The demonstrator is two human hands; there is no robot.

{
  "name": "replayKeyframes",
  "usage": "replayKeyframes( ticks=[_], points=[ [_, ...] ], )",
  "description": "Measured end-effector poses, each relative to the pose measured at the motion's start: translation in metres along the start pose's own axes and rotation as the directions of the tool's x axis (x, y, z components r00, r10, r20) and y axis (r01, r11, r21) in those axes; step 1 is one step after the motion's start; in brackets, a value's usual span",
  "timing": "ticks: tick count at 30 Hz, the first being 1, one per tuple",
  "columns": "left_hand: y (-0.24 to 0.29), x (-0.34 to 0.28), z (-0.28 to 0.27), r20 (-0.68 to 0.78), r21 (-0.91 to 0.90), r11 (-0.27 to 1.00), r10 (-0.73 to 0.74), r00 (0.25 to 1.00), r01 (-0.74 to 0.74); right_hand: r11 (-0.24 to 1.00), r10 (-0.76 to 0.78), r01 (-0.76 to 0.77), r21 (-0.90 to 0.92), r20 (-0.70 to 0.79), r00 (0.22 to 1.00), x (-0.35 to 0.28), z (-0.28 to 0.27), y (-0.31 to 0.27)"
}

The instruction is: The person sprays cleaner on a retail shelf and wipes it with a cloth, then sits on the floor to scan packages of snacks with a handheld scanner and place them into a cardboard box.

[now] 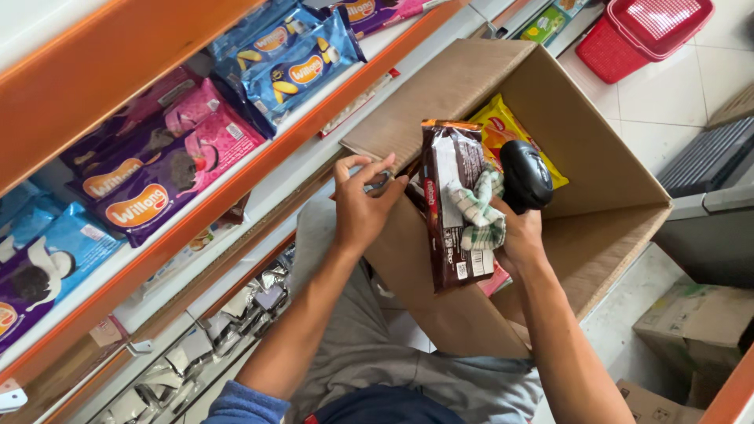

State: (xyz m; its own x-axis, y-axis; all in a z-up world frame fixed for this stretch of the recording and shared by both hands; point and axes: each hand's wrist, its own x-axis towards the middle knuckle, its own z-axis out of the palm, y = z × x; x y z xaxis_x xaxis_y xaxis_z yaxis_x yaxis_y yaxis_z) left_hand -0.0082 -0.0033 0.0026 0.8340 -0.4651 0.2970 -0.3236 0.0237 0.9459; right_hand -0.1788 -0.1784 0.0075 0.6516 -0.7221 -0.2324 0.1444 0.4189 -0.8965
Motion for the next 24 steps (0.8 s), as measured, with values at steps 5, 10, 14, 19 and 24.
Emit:
replayKeyframes(
  ticks=[5,10,14,19,24],
  points=[
    [0.012,-0.004,0.002,0.005,-0.013,0.999,0.03,1.0,-0.03,0.999,-0.02,0.018,0.042,0.066,0.998,-0.011,-0.018,0.009],
    [0.025,-0.021,0.003,0.073,0.103,0.993,0.045,0.996,-0.053,0.999,-0.015,0.013,0.053,0.031,0.999,-0.015,-0.051,0.025],
    [0.023,-0.026,0.011,0.031,0.153,0.973,0.17,0.985,-0.173,0.992,-0.025,0.023,0.123,0.022,0.999,-0.022,-0.061,0.03],
    [0.002,-0.014,0.009,0.003,0.309,0.944,0.119,0.993,-0.114,0.998,-0.062,0.062,0.025,-0.018,0.998,-0.011,-0.041,0.017],
    [-0.02,0.001,-0.004,-0.027,0.374,0.923,0.11,0.994,-0.092,0.964,-0.215,0.212,-0.163,-0.001,0.977,0.006,-0.01,0.002]
  ],
)
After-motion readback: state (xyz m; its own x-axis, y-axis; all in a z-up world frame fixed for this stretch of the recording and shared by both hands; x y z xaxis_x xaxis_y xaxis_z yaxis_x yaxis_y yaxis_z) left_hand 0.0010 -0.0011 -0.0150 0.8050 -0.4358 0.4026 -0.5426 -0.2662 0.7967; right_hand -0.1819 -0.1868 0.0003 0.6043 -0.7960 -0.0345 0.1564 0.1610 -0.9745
